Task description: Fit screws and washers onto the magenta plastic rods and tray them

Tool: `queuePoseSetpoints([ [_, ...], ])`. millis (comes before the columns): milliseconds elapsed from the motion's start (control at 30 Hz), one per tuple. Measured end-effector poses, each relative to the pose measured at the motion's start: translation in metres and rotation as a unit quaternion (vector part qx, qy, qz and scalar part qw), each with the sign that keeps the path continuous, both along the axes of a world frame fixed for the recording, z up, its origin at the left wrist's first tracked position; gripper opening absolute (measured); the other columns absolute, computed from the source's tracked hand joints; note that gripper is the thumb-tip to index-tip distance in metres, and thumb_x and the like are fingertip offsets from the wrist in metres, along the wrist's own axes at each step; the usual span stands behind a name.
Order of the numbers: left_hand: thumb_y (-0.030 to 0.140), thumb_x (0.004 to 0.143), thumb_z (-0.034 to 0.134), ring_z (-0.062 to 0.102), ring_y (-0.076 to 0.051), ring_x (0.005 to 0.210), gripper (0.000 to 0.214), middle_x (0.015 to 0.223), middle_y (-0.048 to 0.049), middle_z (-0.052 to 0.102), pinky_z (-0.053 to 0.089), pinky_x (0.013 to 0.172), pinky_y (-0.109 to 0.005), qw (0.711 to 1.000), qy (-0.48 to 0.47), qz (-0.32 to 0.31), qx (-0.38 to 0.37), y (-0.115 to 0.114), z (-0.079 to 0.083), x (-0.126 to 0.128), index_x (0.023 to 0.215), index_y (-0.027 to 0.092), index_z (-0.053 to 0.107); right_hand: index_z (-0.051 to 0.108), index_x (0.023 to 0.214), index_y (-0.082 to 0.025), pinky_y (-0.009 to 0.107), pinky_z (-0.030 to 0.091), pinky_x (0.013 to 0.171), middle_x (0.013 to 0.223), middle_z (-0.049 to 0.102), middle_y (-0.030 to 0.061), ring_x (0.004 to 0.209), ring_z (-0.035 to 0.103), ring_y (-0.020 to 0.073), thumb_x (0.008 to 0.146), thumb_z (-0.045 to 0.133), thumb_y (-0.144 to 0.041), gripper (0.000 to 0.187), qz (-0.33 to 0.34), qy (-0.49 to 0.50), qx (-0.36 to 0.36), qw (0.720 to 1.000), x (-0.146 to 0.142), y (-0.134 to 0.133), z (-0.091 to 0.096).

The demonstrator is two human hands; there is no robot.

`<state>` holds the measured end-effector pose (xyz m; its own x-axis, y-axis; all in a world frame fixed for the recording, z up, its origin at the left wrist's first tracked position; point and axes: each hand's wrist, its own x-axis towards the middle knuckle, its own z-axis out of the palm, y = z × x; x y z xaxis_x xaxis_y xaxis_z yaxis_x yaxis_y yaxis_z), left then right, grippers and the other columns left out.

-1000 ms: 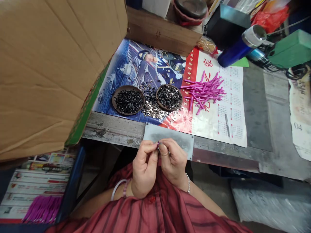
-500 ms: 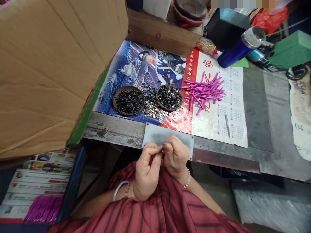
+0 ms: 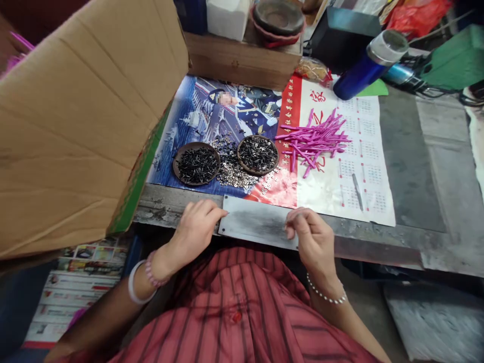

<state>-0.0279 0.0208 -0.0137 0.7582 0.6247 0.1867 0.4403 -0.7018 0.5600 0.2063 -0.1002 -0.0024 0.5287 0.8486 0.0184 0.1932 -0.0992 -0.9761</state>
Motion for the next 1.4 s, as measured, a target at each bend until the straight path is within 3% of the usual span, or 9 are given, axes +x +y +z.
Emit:
queuePoseSetpoints([
  [133, 0.012, 0.099, 0.048, 0.058, -0.026, 0.089, 0.024, 0.091, -0.0072, 0.066, 0.042, 0.076, -0.038, 0.981, 0.099, -0.156, 0.057, -0.014, 0.001, 0.070, 0.096, 0.019, 0.070, 0.064, 0.083, -0.020, 0.024, 0.044, 0.054, 0.076, 0.060, -0.0007, 0.057, 0.054, 0.0112, 0.099, 0.062, -0.035, 0.023, 0.043, 0.003, -0.003, 0.999, -0.009, -0.014, 0.014],
  [233, 0.012, 0.098, 0.050, 0.058, -0.024, 0.086, 0.020, 0.091, -0.0058, 0.066, 0.042, 0.075, -0.036, 0.973, 0.081, -0.216, 0.030, -0.019, 0.005, 0.085, 0.096, 0.019, 0.069, 0.064, 0.083, -0.020, 0.025, 0.045, 0.057, 0.079, 0.060, 0.0002, 0.062, 0.056, 0.0120, 0.102, 0.056, -0.028, 0.022, 0.039, -0.017, 0.020, 0.999, -0.001, -0.023, 0.022],
  [433, 0.004, 0.095, 0.046, 0.057, -0.024, 0.088, 0.029, 0.091, -0.0076, 0.064, 0.043, 0.075, -0.035, 0.996, 0.059, -0.061, -0.003, 0.008, 0.002, 0.027, 0.102, 0.018, 0.070, 0.062, 0.082, -0.021, 0.027, 0.045, 0.062, 0.078, 0.060, 0.0012, 0.067, 0.058, 0.0149, 0.103, 0.052, -0.024, 0.024, 0.062, -0.062, 0.015, 0.996, 0.020, -0.034, 0.021],
  [567, 0.010, 0.097, 0.047, 0.057, -0.025, 0.088, 0.027, 0.092, -0.0083, 0.065, 0.045, 0.075, -0.036, 0.990, 0.076, -0.116, -0.008, -0.012, -0.001, 0.061, 0.097, 0.019, 0.072, 0.059, 0.082, -0.021, 0.028, 0.047, 0.067, 0.080, 0.063, 0.0021, 0.072, 0.060, 0.0165, 0.102, 0.054, -0.025, 0.020, 0.152, -0.094, 0.015, 0.984, 0.007, -0.021, 0.017],
  [667, 0.013, 0.097, 0.049, 0.061, -0.022, 0.088, 0.023, 0.094, -0.0070, 0.067, 0.049, 0.078, -0.034, 0.982, -0.028, -0.097, -0.158, -0.026, 0.005, 0.081, 0.099, 0.019, 0.070, 0.059, 0.086, -0.021, 0.027, 0.048, 0.069, 0.083, 0.064, 0.0023, 0.076, 0.062, 0.0168, 0.101, 0.055, -0.023, 0.016, 0.135, -0.117, 0.013, 0.984, -0.004, -0.016, 0.014],
  [833, 0.026, 0.094, 0.061, 0.061, -0.013, 0.063, 0.013, 0.076, -0.0003, 0.064, 0.050, 0.059, -0.024, 0.844, -0.180, 0.098, -0.495, -0.035, 0.027, 0.057, 0.102, 0.018, 0.068, 0.059, 0.086, -0.021, 0.027, 0.048, 0.068, 0.081, 0.064, 0.0019, 0.073, 0.061, 0.0170, 0.099, 0.060, -0.024, 0.013, 0.147, -0.131, -0.002, 0.980, -0.017, -0.014, 0.008],
  [967, 0.031, 0.089, 0.070, 0.057, -0.009, 0.058, 0.018, 0.076, 0.0011, 0.063, 0.047, 0.052, -0.018, 0.758, -0.237, 0.155, -0.587, -0.047, 0.035, 0.046, 0.101, 0.018, 0.068, 0.060, 0.092, -0.021, 0.028, 0.049, 0.068, 0.085, 0.064, 0.0031, 0.075, 0.061, 0.0174, 0.099, 0.061, -0.024, 0.008, 0.156, -0.124, 0.031, 0.979, -0.031, -0.003, 0.006],
  [1233, 0.031, 0.092, 0.070, 0.051, -0.007, 0.055, 0.017, 0.067, 0.0043, 0.058, 0.042, 0.051, -0.015, 0.733, -0.294, 0.170, -0.589, -0.061, 0.026, 0.045, 0.104, 0.019, 0.067, 0.056, 0.089, -0.020, 0.030, 0.048, 0.066, 0.080, 0.063, 0.0047, 0.073, 0.058, 0.0187, 0.104, 0.052, -0.025, 0.016, 0.112, -0.254, 0.091, 0.956, -0.048, 0.013, 0.001],
  [1400, 0.036, 0.092, 0.071, 0.043, -0.006, 0.051, 0.020, 0.062, 0.0068, 0.052, 0.036, 0.048, -0.015, 0.718, -0.318, 0.191, -0.589, -0.073, 0.018, 0.047, 0.103, 0.019, 0.066, 0.046, 0.073, -0.023, 0.031, 0.036, 0.057, 0.063, 0.051, 0.0002, 0.058, 0.046, 0.0175, 0.106, 0.038, -0.020, 0.034, 0.075, -0.365, 0.056, 0.926, -0.055, 0.018, -0.003],
])
